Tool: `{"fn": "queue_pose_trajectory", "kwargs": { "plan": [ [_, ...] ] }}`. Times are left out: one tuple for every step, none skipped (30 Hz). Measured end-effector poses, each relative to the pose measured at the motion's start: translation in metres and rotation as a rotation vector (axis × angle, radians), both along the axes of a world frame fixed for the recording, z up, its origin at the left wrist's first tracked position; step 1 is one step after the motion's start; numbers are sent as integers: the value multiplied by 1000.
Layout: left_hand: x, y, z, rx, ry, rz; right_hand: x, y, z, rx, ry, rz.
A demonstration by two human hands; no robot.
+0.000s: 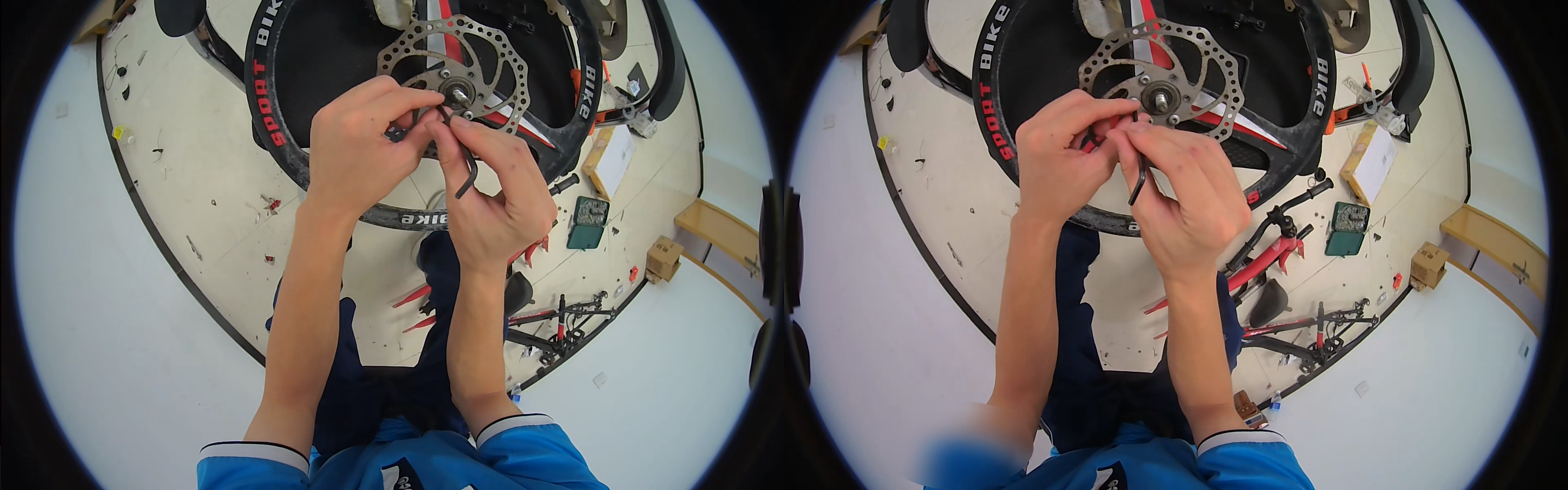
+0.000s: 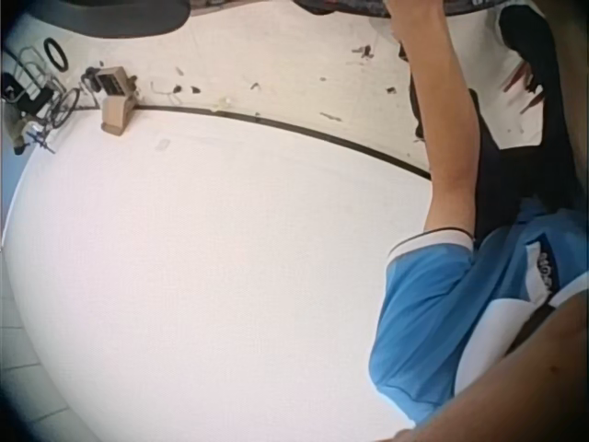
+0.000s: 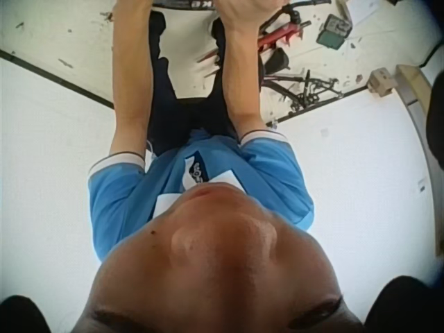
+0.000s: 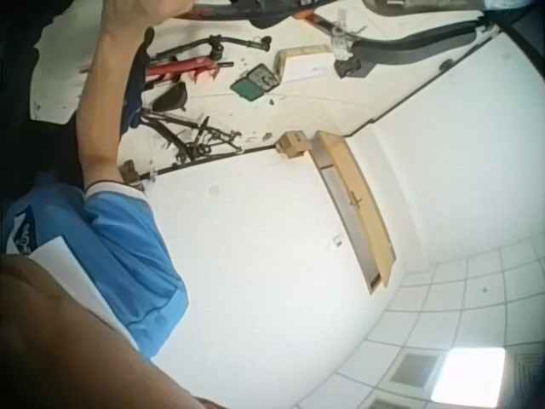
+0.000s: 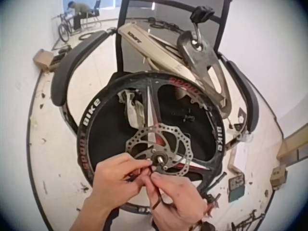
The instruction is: The person is assembling a bicycle wheel by hand. They insert small metal pins into the holes of the brake rotor attached to the wheel hub, then place a washer and a nut over the axle, and tighten it. The person repeats this process for multiple holes around the rotor.
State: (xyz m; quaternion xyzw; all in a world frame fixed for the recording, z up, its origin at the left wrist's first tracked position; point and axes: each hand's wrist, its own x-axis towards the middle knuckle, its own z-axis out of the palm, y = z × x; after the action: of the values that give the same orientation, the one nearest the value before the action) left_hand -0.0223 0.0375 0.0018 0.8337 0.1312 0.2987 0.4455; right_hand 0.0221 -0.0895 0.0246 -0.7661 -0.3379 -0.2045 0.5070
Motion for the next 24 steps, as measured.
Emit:
{"fn": "queue_pose_trajectory", "kwargs": {
  "plan": [
    [0, 0, 0, 5, -3, 0, -1, -1, -1, 4, 44, -3],
    [0, 0, 0, 11, -6, 0, -3, -2, -3, 7, 89, -6],
    [1, 1, 0, 17, -9, 1, -4, -2, -4, 12, 133, -9],
    [1, 1, 2, 25, -18, -13, -5, -1, -3, 52, 187, -4],
    [1, 1, 5, 33, -27, -27, -6, 0, -2, 92, 241, 1],
    [1, 1, 7, 42, -36, -41, -7, 2, -1, 133, 294, 7],
    [1, 1, 6, 37, -63, -49, -6, 3, -1, 165, 294, 7],
    [2, 0, 4, 33, -90, -57, -4, 5, -2, 197, 294, 8],
    [2, 0, 1, 26, -115, -64, -3, 6, -3, 227, 296, 7],
    [2, -1, 0, 29, -110, -46, -3, 6, -3, 223, 311, 19],
    [1, 0, -1, 32, -105, -27, -3, 5, -3, 220, 326, 31],
    [1, 0, -2, 37, -103, -8, -2, 5, -3, 218, 338, 43],
    [2, -1, -2, 29, -117, 3, -2, 6, -4, 211, 339, 37],
    [3, -2, -2, 20, -131, 14, -2, 7, -7, 204, 340, 31],
    [4, -3, -2, 12, -146, 26, -2, 7, -8, 197, 341, 26],
    [4, -3, -3, 15, -146, 33, -2, 6, -7, 172, 328, 39],
    [4, -3, -4, 19, -147, 41, -1, 3, -6, 148, 314, 52],
    [5, -3, -5, 21, -147, 48, -1, 1, -5, 122, 300, 63],
    [4, -2, -5, 23, -135, 33, -1, 1, -6, 133, 308, 61],
    [4, -1, -5, 26, -123, 19, -2, 1, -8, 145, 315, 60],
    [3, 0, -5, 28, -108, 6, -3, 1, -9, 156, 325, 60],
    [3, 0, -4, 31, -109, 13, -3, 1, -9, 147, 305, 61],
    [3, 0, -2, 33, -110, 21, -3, 0, -8, 138, 285, 62],
    [4, 0, 0, 37, -113, 27, -2, 0, -8, 130, 261, 62]
  ]
}}
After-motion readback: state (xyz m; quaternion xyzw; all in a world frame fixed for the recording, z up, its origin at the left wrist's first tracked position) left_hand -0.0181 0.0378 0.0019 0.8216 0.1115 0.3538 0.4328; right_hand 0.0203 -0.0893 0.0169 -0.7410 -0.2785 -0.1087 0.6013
